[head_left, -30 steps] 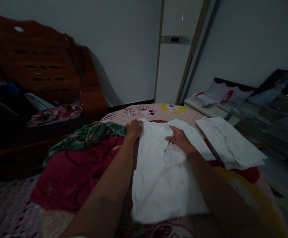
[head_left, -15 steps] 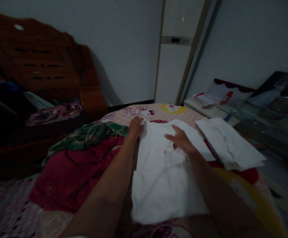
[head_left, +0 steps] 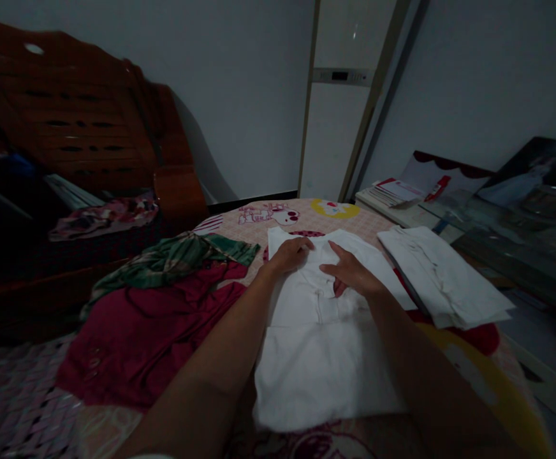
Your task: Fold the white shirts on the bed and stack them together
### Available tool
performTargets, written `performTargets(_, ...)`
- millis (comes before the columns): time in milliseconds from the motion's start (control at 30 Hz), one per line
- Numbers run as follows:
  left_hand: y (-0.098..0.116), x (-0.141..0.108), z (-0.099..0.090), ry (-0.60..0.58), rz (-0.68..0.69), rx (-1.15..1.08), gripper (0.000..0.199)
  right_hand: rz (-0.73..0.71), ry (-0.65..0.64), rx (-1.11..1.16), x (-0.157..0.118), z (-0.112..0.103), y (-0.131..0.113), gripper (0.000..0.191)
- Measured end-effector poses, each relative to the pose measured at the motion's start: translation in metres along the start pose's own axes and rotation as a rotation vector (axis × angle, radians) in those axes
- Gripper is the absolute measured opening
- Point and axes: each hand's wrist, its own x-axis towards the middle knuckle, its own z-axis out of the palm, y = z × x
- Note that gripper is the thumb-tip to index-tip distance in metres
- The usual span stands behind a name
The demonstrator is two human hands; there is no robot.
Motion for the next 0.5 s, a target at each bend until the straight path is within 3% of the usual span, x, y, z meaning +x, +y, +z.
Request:
performTargets(233,0.001,-0.001,0.001,-0.106,0.088,0.037,0.036,-0.096,-0.162,0.036,-0.01,-0.009,-0.008,0.09)
performTargets(333,0.002,0.0,0.008,-0.139,0.063,0.156,0.038,-0.131,-0.214,-0.015,-0.007,-0.008,-0.006,0.068)
performTargets(500,0.002,0.001,0.011,-0.193,0.018,0.274,0.041,-0.06,-0.22,-0.052,-0.003,-0.005,-0.004,0.03)
